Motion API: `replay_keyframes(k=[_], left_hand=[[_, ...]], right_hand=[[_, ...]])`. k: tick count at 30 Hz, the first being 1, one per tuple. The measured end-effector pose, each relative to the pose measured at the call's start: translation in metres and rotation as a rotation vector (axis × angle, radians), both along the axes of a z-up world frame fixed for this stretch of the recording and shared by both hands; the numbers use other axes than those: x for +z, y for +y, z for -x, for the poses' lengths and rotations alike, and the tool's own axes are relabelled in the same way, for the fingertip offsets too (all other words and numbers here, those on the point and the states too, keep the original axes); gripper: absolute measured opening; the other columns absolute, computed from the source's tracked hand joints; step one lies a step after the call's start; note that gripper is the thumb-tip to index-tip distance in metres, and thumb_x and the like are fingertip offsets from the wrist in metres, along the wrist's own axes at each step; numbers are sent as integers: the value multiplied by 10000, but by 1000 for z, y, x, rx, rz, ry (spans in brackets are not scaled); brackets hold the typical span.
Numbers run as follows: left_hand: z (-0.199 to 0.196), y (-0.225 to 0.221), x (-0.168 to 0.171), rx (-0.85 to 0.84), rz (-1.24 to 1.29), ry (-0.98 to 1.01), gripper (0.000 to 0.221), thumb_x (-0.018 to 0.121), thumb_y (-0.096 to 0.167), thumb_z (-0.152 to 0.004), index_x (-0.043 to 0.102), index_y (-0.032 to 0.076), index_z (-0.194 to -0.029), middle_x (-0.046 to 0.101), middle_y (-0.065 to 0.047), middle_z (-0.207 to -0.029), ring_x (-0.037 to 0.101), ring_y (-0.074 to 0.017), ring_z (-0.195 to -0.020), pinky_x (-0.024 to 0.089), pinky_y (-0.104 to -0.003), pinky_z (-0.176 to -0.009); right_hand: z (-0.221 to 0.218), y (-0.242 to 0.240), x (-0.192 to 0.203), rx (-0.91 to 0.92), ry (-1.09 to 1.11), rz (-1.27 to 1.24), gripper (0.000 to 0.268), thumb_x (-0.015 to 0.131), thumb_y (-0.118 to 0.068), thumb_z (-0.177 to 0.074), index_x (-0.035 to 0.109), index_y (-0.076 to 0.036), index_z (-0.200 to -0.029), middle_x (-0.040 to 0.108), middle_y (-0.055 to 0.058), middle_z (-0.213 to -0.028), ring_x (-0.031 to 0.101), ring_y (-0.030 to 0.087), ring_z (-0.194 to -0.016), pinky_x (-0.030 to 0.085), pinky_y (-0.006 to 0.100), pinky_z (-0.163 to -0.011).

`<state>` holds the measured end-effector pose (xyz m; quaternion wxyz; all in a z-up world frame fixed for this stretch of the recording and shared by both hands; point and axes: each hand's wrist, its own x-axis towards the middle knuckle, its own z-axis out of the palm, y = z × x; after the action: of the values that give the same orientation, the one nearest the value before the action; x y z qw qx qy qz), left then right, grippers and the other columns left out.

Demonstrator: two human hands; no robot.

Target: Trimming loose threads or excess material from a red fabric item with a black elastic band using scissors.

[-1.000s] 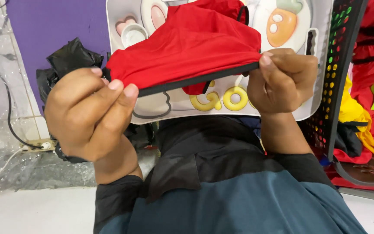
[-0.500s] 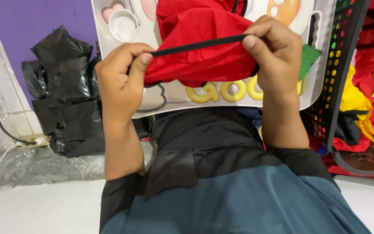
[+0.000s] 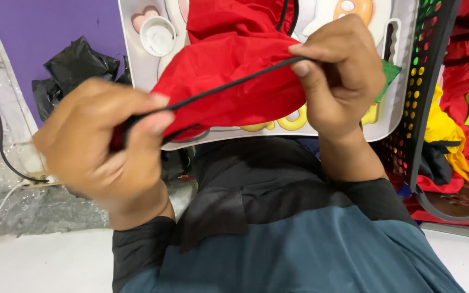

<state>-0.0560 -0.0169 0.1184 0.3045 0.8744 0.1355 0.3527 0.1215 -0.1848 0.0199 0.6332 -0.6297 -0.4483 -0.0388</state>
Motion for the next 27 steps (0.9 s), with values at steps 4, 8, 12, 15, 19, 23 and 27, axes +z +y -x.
replay_keyframes(k=[4, 8, 12, 15, 19, 23, 27], left_hand=[[-17, 15, -18, -198, 17, 78, 210, 850, -167, -867, 709, -131, -1017, 685, -204, -962, 548, -257, -758, 446, -348, -722], [-29, 9, -40, -270, -8, 123, 218, 838, -139, -854, 720, -89, -1030, 705, -182, -983, 653, -289, -833, 519, -376, -766], [-35, 6, -61, -378, -138, 34, 270, 836, -127, -819, 697, -48, -1037, 703, -146, -1029, 613, -308, -851, 504, -411, -818], [-35, 11, -73, -344, -209, -69, 274, 809, -153, -770, 654, -33, -961, 706, -137, -1052, 629, -334, -908, 511, -455, -874], [-28, 22, -89, -147, -334, -204, 265, 790, -184, -704, 667, 9, -838, 665, -114, -1029, 569, -337, -926, 507, -490, -866], [-17, 21, -99, -62, -359, -211, 233, 853, -94, -683, 770, 72, -823, 583, -66, -994, 466, -296, -925, 449, -446, -823], [-11, 27, -99, -30, -375, -223, 240, 923, -50, -696, 818, 119, -831, 461, -44, -945, 403, -265, -904, 397, -414, -797]], right_hand=[[-7, 5, -8, 26, -15, 150, 139, 674, 198, -984, 655, 124, -1100, 527, 177, -1064, 459, 222, -822, 403, 318, -731], [-10, 1, -11, -26, -177, 271, 433, 784, 106, -856, 603, 84, -1249, 488, 201, -1187, 504, 340, -1064, 462, 416, -903], [-6, 1, -8, 2, -433, 238, 365, 1003, -5, -862, 724, 73, -1085, 629, 181, -1094, 573, 314, -867, 480, 412, -741], [-8, -1, -20, -60, -508, 152, 236, 950, 90, -834, 741, 81, -942, 677, 172, -939, 565, 283, -724, 444, 395, -632], [-10, -7, -43, -230, -537, 67, 220, 860, 224, -826, 687, 90, -806, 665, 184, -885, 477, 227, -627, 380, 349, -523], [-13, -5, -59, -304, -558, 66, 202, 830, 235, -763, 719, 100, -864, 642, 172, -892, 484, 237, -622, 385, 359, -521], [-16, -2, -70, -326, -494, 42, 227, 828, 235, -791, 704, 97, -923, 639, 178, -934, 493, 236, -640, 392, 360, -531]])
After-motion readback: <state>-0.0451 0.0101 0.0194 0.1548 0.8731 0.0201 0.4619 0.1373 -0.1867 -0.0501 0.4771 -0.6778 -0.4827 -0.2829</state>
